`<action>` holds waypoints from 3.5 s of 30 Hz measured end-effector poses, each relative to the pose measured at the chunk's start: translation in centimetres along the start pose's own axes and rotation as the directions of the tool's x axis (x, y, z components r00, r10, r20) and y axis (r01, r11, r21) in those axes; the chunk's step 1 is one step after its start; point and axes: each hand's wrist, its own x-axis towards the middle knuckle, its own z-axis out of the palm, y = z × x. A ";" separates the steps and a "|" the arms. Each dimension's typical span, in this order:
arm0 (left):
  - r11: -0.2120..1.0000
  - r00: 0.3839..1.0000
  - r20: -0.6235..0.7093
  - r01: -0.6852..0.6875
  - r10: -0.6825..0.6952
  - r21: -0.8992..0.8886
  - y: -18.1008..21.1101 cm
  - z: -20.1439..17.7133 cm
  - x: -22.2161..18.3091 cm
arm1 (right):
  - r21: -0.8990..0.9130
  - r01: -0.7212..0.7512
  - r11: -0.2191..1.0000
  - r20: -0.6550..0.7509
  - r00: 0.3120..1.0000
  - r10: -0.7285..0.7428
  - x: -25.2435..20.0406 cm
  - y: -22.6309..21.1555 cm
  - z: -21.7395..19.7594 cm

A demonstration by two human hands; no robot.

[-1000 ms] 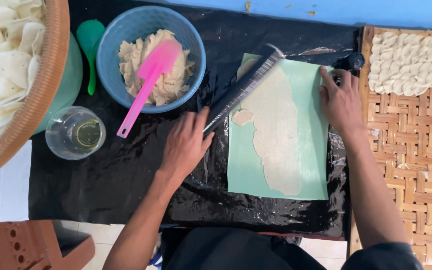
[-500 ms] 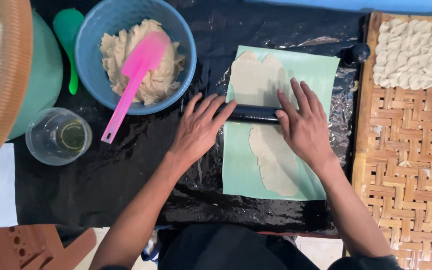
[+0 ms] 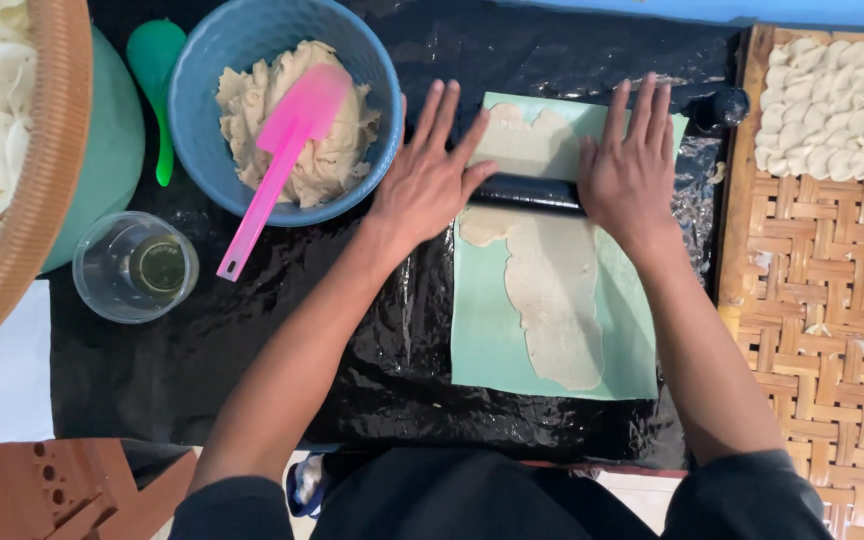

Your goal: Rolling out dough and cutting out shapes to make krupuk crackers.

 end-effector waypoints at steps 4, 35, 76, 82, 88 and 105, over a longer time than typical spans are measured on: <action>1.000 0.996 -0.088 0.016 -0.016 0.000 -0.3 0.4 -0.7 | -0.034 -0.101 0.994 -0.115 0.989 0.096 2.0 0.5 1.3; 0.992 0.995 0.067 -0.064 0.071 -0.108 1.7 -2.1 -3.1 | 0.118 -0.117 0.986 -0.044 0.991 0.123 -3.6 -1.9 -1.8; 0.978 0.997 0.014 -0.078 0.082 -0.191 3.7 -3.3 -5.2 | 0.238 -0.055 0.970 -0.078 0.994 0.076 -6.6 -2.2 -6.2; 0.998 0.999 0.014 -0.051 0.051 -0.026 3.3 -1.7 -5.4 | 0.152 -0.088 0.984 0.022 0.996 0.086 -6.6 -2.7 -3.9; 0.997 0.977 0.215 0.028 -0.012 -0.074 5.8 -3.2 -7.4 | 0.093 -0.072 0.993 0.005 0.997 0.072 -9.5 -3.3 -4.3; 0.988 0.977 0.208 0.074 -0.044 -0.135 11.2 -4.3 -15.0 | 0.040 -0.091 0.995 0.119 0.989 0.086 -17.1 -5.8 -6.8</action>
